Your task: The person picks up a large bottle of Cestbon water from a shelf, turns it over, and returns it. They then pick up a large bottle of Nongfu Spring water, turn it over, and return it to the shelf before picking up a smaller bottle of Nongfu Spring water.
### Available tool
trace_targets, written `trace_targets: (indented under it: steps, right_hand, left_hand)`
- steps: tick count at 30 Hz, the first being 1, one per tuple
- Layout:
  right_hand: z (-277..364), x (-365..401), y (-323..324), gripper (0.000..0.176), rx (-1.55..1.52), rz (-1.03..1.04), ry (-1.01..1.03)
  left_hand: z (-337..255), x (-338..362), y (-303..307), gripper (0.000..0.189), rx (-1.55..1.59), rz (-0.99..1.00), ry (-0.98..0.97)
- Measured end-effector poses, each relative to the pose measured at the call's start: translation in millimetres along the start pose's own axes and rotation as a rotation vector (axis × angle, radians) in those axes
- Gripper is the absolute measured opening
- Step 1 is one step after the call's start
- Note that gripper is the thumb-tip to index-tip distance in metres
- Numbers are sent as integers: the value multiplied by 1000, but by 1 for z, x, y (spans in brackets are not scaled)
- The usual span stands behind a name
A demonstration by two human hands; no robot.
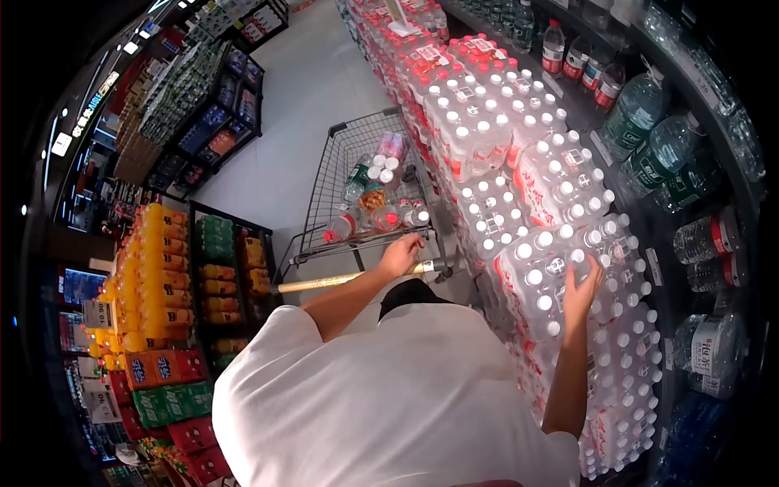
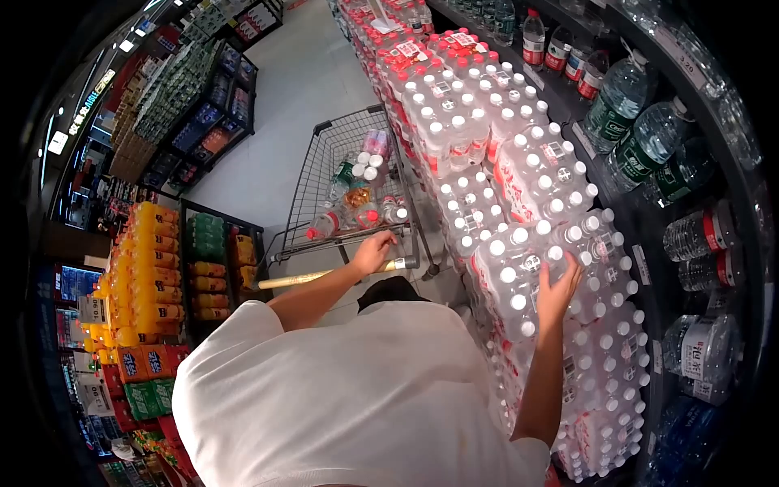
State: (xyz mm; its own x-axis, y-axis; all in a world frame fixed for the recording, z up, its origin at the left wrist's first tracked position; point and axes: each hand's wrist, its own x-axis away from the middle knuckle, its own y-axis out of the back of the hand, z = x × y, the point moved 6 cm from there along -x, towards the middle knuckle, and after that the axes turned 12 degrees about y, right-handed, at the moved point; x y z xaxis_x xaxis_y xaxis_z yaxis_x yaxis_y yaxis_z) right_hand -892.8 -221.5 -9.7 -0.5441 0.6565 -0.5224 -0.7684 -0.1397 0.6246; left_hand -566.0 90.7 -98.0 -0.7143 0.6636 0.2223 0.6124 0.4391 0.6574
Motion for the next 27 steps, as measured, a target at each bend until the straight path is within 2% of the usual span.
trace_targets:
  steps: [2,6,9,11,13,14,17,18,21,24,27]
  right_hand:
    - [-1,5,2,47,-2,12,5]
    - [38,-13,-3,43,36,-63,25]
    - [96,-26,-41,42,-172,-43,86]
    - [151,-26,-83,42,-213,108,176]
    - [198,-13,-135,42,-343,358,157]
    - [217,-3,-158,43,-330,471,266]
    - [239,32,-224,48,-223,738,527]
    - [227,49,-246,53,-164,789,559]
    - [236,61,-260,52,18,928,537]
    - [231,63,-261,50,-31,900,518]
    - [231,64,-263,49,-44,844,512]
  left_hand:
    - [8,-3,-3,15,43,12,-19]
    - [9,-1,2,16,71,39,5]
    - [19,-6,2,16,203,44,19]
    - [24,-7,3,17,270,71,57]
    - [33,-6,2,18,360,114,114]
    - [35,-7,7,11,419,77,76]
    - [31,8,43,11,785,139,90]
    - [22,18,76,21,724,81,50]
    - [65,11,135,24,722,-49,84]
    - [138,-14,183,28,688,-158,217]
    - [240,-64,189,27,680,-176,299]
